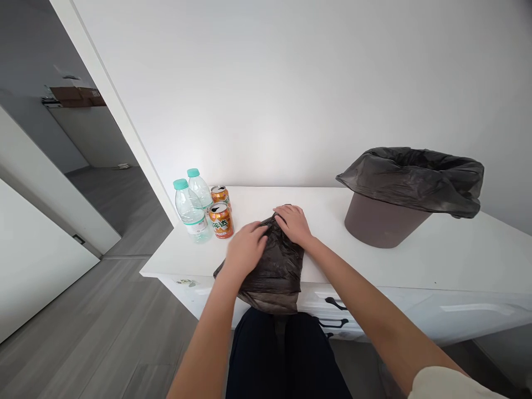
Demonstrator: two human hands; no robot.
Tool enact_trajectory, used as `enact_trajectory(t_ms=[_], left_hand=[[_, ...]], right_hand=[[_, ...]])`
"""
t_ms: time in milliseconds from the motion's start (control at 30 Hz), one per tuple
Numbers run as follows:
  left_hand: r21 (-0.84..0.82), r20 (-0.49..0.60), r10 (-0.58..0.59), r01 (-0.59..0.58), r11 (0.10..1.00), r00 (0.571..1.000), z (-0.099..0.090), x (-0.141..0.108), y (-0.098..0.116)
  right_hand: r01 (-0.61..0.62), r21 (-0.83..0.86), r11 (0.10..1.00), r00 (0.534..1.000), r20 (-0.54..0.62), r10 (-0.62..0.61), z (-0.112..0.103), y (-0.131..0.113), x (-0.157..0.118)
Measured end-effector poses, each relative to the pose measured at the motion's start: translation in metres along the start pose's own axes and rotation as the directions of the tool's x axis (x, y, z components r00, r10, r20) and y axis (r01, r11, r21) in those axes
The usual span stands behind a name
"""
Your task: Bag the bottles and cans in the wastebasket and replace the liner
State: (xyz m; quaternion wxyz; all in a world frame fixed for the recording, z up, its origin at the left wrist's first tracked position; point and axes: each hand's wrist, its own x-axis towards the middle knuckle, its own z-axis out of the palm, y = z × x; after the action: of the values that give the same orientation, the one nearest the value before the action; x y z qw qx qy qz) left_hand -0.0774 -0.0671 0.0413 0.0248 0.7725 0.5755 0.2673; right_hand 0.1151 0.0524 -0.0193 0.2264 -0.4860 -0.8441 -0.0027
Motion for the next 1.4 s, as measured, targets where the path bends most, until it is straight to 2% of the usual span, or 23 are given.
enact_trajectory(t_ms=[33,100,167,233,333,700,900,1167,1400], left_hand=[[0.010,0.052,0.067,-0.067,0.998,0.996,0.012,0.012,0.007],[0.058,0.160,0.127,-0.137,0.989,0.979,0.037,0.028,0.014],[0.111,0.261,0.094,-0.127,0.986,0.961,0.059,0.036,0.011],[0.147,0.326,0.036,-0.088,0.985,0.945,0.075,0.036,0.004],[0.175,0.341,0.012,-0.076,0.982,0.940,0.085,0.032,-0.005],[0.173,0.331,0.039,-0.102,0.980,0.943,0.081,0.029,-0.005],[0.177,0.316,0.062,-0.123,0.976,0.947,0.079,0.018,-0.008],[0.208,0.262,0.086,-0.143,0.968,0.961,0.062,-0.018,-0.013],[0.297,0.065,0.066,-0.083,0.951,0.996,0.052,-0.062,-0.022]], right_hand=[[-0.021,-0.001,1.000,0.999,-0.033,0.021,0.000,0.001,0.002],[-0.037,-0.011,0.999,0.999,-0.015,0.037,0.002,0.005,0.008],[-0.032,-0.010,0.999,0.994,0.108,0.033,0.008,0.012,0.013],[-0.031,0.009,0.999,0.969,0.245,0.028,0.014,0.020,0.017],[-0.051,0.026,0.998,0.939,0.341,0.039,0.020,0.028,0.023],[-0.124,0.014,0.992,0.923,0.368,0.110,0.021,0.035,0.035],[-0.163,0.020,0.986,0.918,0.370,0.144,0.018,0.038,0.037],[-0.226,0.017,0.974,0.910,0.361,0.205,0.018,0.039,0.039],[-0.246,0.057,0.968,0.916,0.339,0.213,0.028,0.049,0.041]])
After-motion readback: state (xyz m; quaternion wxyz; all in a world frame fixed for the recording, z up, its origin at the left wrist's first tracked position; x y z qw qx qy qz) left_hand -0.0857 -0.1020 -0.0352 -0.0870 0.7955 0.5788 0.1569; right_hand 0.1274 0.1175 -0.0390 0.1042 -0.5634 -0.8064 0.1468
